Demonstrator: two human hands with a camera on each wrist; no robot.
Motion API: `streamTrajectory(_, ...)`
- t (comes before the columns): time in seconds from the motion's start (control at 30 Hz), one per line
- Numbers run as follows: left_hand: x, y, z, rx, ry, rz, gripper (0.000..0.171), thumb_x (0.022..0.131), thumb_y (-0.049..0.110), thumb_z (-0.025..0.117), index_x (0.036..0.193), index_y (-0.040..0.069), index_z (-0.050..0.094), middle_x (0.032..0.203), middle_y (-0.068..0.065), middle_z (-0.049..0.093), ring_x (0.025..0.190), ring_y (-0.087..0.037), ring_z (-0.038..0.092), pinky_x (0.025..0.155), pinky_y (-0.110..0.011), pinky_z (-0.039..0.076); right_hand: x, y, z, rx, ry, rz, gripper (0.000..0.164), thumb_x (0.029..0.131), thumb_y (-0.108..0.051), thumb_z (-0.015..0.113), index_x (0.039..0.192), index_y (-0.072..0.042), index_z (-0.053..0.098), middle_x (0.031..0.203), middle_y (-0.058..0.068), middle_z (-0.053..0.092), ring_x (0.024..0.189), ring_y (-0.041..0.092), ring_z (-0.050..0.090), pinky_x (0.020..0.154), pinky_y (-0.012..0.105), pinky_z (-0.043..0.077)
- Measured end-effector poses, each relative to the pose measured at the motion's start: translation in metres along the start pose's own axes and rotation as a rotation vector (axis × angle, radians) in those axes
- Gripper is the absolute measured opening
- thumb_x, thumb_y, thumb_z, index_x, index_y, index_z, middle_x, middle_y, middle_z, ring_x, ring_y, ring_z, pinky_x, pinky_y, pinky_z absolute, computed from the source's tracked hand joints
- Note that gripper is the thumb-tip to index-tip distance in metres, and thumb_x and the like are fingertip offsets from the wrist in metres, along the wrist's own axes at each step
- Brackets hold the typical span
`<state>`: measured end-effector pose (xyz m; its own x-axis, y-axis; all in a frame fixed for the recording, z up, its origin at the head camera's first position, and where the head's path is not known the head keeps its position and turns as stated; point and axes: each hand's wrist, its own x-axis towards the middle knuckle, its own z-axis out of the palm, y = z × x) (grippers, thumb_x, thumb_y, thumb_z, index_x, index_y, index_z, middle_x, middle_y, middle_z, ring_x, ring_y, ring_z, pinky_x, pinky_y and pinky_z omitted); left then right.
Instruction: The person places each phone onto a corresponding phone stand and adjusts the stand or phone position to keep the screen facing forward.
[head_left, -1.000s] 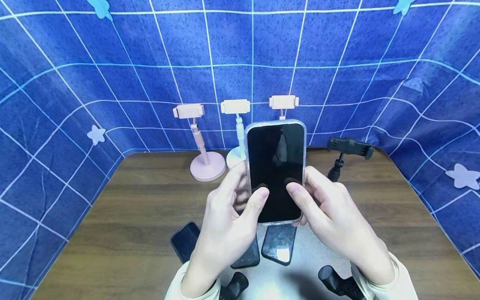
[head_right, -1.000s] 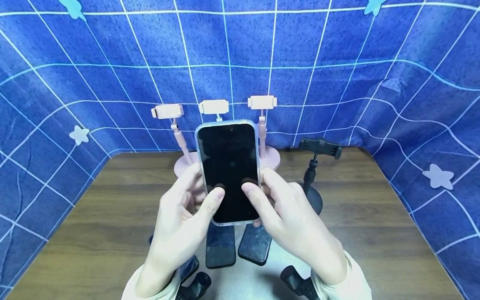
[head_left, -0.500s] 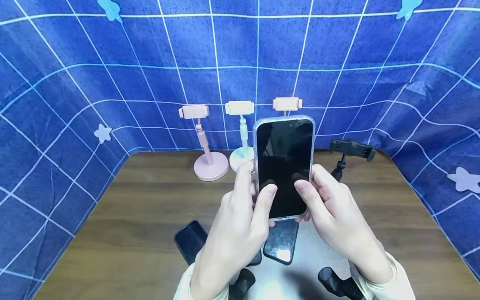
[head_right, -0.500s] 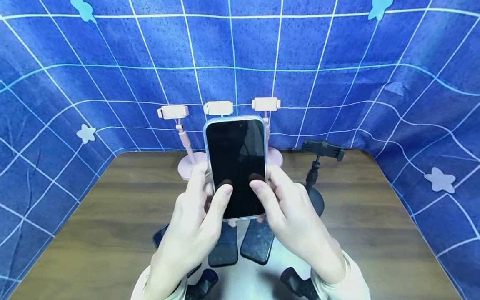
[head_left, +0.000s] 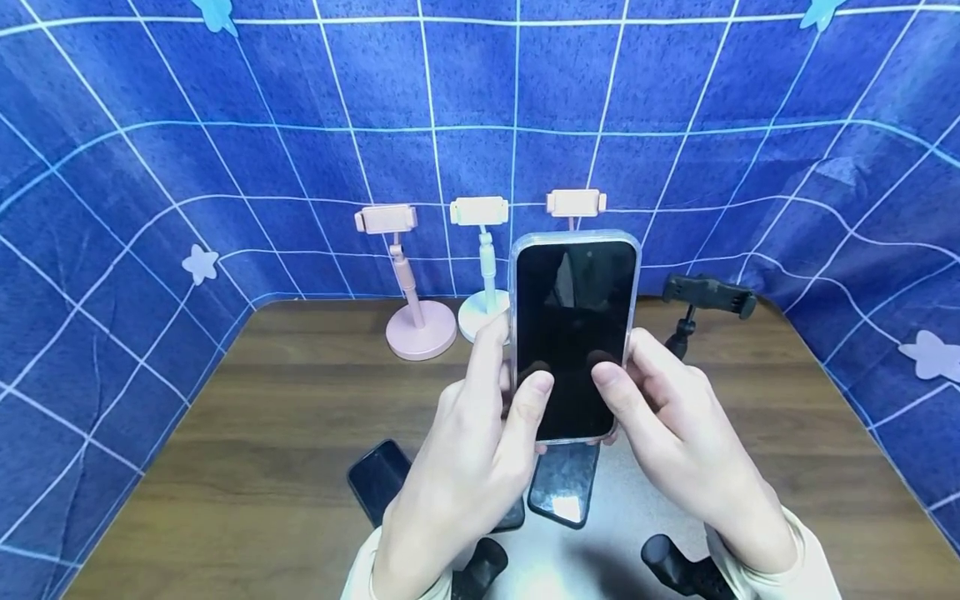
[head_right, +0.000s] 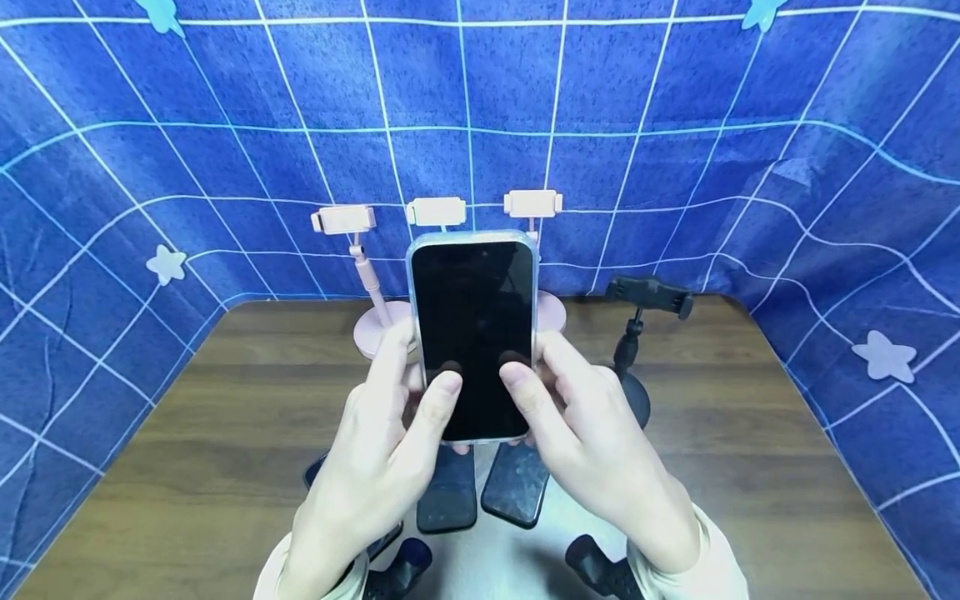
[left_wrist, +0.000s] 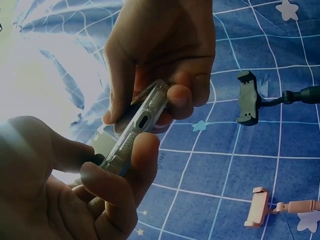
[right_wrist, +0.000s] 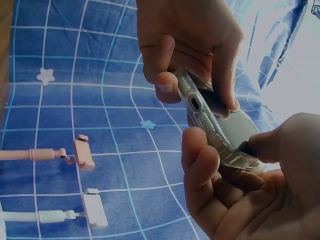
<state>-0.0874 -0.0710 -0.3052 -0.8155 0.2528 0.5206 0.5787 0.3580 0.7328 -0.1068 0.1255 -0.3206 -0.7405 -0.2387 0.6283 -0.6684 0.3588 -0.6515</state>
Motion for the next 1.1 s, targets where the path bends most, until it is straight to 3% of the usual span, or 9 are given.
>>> streamTrajectory(0.17,0.0008,0.0015,0.0012,-0.072,-0.004,-0.021,0.046,0.109,0.019,0.051,0.151,0.016,0.035,0.072,0.005,0.051,0.057,0.002,0.059,0.053,-0.022,0.053,-0.0014,-0.0003,0.001,0.024,0.011,0.029,0.015,0.103,-0.001,0.056,0.101,-0.015,0.062,0.067,-0.008,0.052,0.053,0.007,0.044,0.047,0.023,0.035)
streamTrajectory(0.37,0.0011,-0.002,0.0031,0.041,0.032,0.028,0.037,0.108,0.018,0.054,0.142,0.01,0.04,0.067,0.007,0.038,0.051,0.002,0.041,0.045,-0.019,0.035,-0.0015,0.0016,0.0014,-0.01,0.025,0.018,0.016,0.102,-0.001,0.058,0.097,-0.016,0.061,0.064,-0.01,0.044,0.05,0.005,0.037,0.045,0.02,0.03)
streamTrajectory(0.5,0.0013,-0.0038,0.0041,0.062,0.053,0.053,0.035,0.107,0.016,0.056,0.138,0.008,0.043,0.067,0.007,0.033,0.051,0.001,0.035,0.046,-0.017,0.03,-0.0011,0.0032,0.0006,-0.038,0.028,0.0,0.013,0.103,-0.003,0.058,0.102,-0.014,0.063,0.064,-0.011,0.045,0.05,0.002,0.037,0.046,0.018,0.031)
streamTrajectory(0.83,0.0009,-0.0027,0.0042,0.071,0.051,0.055,0.034,0.106,0.016,0.056,0.137,0.007,0.043,0.067,0.006,0.036,0.051,0.004,0.041,0.045,-0.016,0.035,-0.0005,0.0035,-0.0004,-0.05,0.037,-0.022,0.012,0.103,-0.005,0.06,0.106,-0.015,0.065,0.065,-0.012,0.049,0.05,0.001,0.039,0.045,0.018,0.032)
streamTrajectory(1.1,0.0006,-0.0021,0.006,0.062,0.032,0.069,0.038,0.106,0.015,0.057,0.14,0.008,0.042,0.069,0.006,0.049,0.055,0.004,0.05,0.051,-0.013,0.044,-0.0022,0.0026,-0.0018,-0.038,0.021,-0.012,0.021,0.099,0.0,0.06,0.113,-0.015,0.066,0.066,-0.011,0.051,0.049,0.002,0.04,0.044,0.019,0.031)
